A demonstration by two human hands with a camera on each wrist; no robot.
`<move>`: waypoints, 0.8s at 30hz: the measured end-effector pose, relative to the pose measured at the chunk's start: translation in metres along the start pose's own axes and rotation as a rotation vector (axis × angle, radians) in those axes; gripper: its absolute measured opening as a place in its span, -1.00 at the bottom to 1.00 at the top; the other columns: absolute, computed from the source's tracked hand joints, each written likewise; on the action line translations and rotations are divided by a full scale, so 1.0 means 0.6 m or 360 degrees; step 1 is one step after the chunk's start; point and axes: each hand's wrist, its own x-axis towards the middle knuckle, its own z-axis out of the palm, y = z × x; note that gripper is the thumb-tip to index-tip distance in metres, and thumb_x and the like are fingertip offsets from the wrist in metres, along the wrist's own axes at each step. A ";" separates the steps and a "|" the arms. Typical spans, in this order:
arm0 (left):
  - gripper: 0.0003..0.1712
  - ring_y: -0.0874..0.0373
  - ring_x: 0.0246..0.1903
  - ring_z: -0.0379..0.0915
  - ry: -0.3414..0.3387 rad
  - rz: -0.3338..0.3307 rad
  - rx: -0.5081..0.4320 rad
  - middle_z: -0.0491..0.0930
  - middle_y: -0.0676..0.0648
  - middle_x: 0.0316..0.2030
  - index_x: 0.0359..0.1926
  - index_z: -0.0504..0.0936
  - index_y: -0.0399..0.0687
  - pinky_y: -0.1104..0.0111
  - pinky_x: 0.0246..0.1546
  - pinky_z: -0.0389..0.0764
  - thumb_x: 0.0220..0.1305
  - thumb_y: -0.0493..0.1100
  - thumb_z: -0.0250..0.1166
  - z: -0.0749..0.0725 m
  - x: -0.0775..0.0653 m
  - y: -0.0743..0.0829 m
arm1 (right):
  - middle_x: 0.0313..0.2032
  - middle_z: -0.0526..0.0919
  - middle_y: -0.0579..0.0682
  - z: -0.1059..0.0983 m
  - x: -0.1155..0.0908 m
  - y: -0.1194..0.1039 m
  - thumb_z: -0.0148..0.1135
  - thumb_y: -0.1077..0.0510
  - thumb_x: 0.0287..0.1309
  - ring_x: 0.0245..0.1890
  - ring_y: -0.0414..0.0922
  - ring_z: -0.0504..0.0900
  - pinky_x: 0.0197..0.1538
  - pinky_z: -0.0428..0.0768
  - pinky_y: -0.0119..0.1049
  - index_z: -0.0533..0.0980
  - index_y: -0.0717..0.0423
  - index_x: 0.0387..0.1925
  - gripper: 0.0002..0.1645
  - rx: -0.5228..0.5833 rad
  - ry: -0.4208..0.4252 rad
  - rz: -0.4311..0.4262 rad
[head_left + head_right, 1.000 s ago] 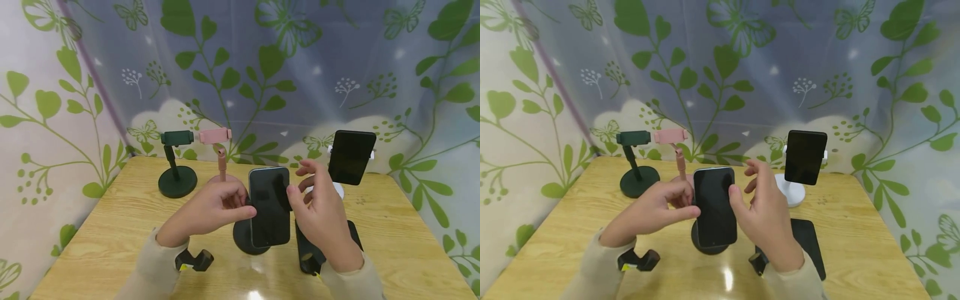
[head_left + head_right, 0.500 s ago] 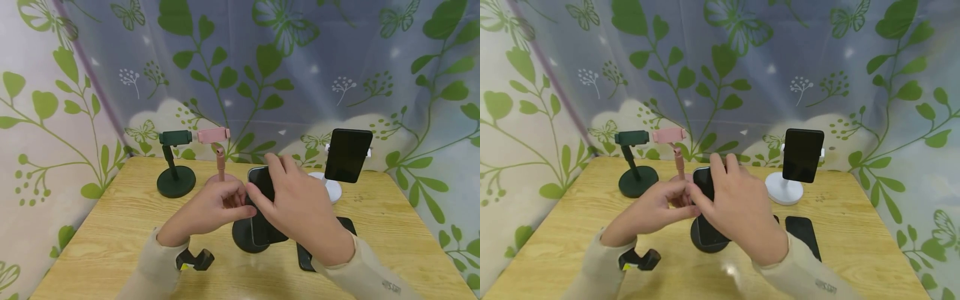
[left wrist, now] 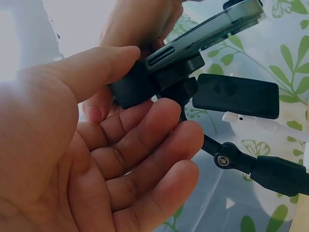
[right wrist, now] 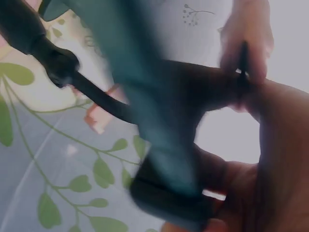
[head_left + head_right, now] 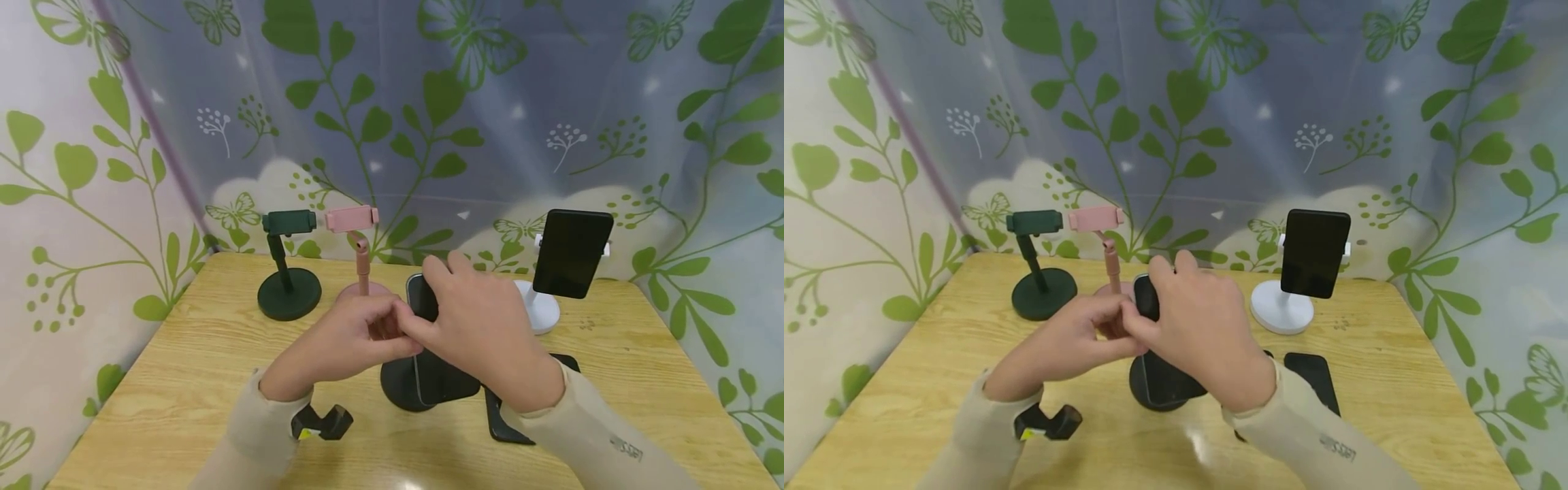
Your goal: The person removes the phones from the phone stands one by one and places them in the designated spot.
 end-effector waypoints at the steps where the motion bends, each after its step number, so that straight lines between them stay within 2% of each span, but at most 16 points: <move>1: -0.89 0.29 -0.42 0.55 0.0004 -0.0005 0.0003 0.57 0.15 -0.35 -0.28 0.70 0.13 0.37 -0.41 0.65 0.29 -0.14 0.50 0.001 0.000 0.001 | -0.58 0.21 -0.06 0.002 -0.001 0.001 0.30 -0.24 0.19 -0.77 -0.14 0.11 -0.70 0.13 -0.31 0.33 0.05 -0.47 -0.48 0.0010 0.0019 -0.0004; 8: -0.90 0.28 -0.47 0.46 0.0038 0.0051 0.0052 0.52 0.11 -0.41 -0.34 0.70 0.10 0.40 -0.46 0.58 0.33 -0.14 0.47 0.003 0.001 0.000 | -0.58 0.20 -0.06 0.015 -0.003 0.011 0.34 -0.20 0.14 -0.76 -0.17 0.08 -0.69 0.13 -0.32 0.34 0.06 -0.48 -0.51 0.0061 0.0127 -0.0045; 14: -0.91 0.28 -0.50 0.48 0.0060 0.0030 0.0033 0.55 0.12 -0.43 -0.32 0.70 0.10 0.39 -0.48 0.57 0.35 -0.14 0.45 0.005 0.003 0.004 | -0.57 0.23 -0.07 0.018 -0.002 0.014 0.34 -0.21 0.14 -0.77 -0.16 0.10 -0.70 0.16 -0.31 0.37 0.05 -0.47 -0.52 0.0106 0.0123 -0.0037; 24: -0.86 0.30 -0.54 0.44 0.0105 0.0046 0.0104 0.54 0.17 -0.50 -0.36 0.66 0.10 0.40 -0.51 0.55 0.33 -0.17 0.45 0.013 0.003 0.002 | -0.58 0.20 -0.08 0.020 -0.003 0.017 0.35 -0.18 0.10 -0.77 -0.17 0.06 -0.70 0.12 -0.32 0.32 0.03 -0.51 -0.52 0.0098 0.0182 -0.0070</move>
